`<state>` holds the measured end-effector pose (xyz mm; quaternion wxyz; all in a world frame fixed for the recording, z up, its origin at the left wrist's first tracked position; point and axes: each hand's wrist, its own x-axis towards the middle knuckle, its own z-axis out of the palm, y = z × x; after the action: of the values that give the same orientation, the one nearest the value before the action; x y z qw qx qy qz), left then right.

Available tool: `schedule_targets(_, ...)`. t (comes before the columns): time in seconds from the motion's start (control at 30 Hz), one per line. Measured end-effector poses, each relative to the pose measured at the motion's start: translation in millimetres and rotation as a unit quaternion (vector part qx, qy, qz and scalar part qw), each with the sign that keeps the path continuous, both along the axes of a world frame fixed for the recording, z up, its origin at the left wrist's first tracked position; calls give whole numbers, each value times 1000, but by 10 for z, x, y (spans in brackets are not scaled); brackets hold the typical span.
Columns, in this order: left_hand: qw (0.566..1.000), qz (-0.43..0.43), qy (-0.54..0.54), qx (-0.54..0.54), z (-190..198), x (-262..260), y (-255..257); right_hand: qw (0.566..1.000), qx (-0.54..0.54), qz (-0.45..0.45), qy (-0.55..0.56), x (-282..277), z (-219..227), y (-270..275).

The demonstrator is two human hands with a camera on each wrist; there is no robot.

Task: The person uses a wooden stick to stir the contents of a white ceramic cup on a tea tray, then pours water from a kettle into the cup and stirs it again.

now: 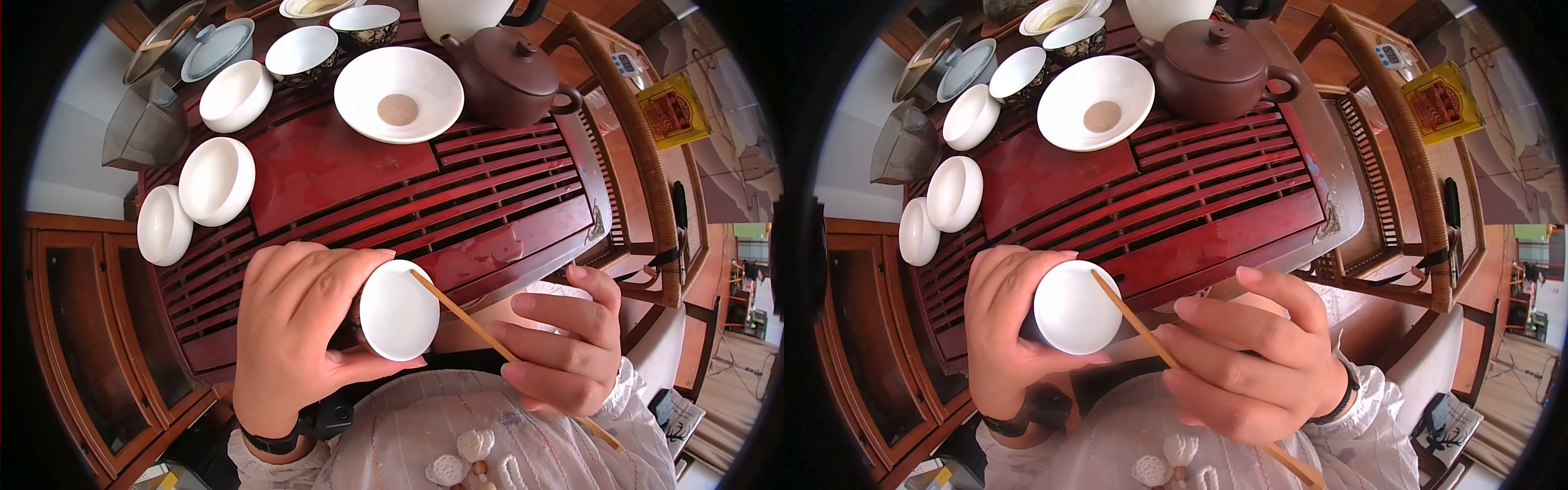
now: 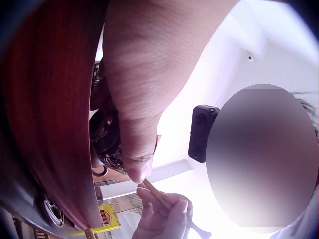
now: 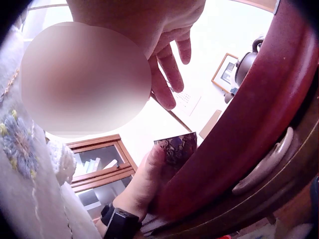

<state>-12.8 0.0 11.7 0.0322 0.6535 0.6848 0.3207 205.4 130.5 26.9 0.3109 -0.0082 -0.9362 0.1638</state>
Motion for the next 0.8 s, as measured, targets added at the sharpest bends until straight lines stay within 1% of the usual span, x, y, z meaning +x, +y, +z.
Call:
schedule_targets(0.17, 1000, -1, 0, 4, -13, -6, -7, 1000, 4, -7, 9, 7, -19, -15)
schedule_targets(0.37, 1000, -1, 1, 3, -8, -8, -5, 1000, -16, 7, 7, -16, -4, 0)
schedule_targets(0.43, 1000, 0, -1, 1, -12, -4, -8, 996, -82, 39, -1, -6, 9, 10)
schedule_targets(0.47, 1000, -1, -1, 1, -10, -3, -8, 996, -81, 39, 0, -22, 20, 21)
schedule_targets(0.53, 1000, 3, 1, -2, -7, 2, -7, 991, -122, 59, -15, -74, 37, 44)
schedule_targets(0.63, 1000, 3, 0, -2, 4, 7, -4, 992, -120, 35, -21, -82, 5, 17)
schedule_targets(0.73, 1000, 3, -6, 4, -18, 4, -8, 993, -100, 54, 4, -77, 25, 52)
schedule_targets(0.8, 1000, 1, -4, 2, 4, 7, -1, 995, -91, 43, -3, -118, 24, 55)
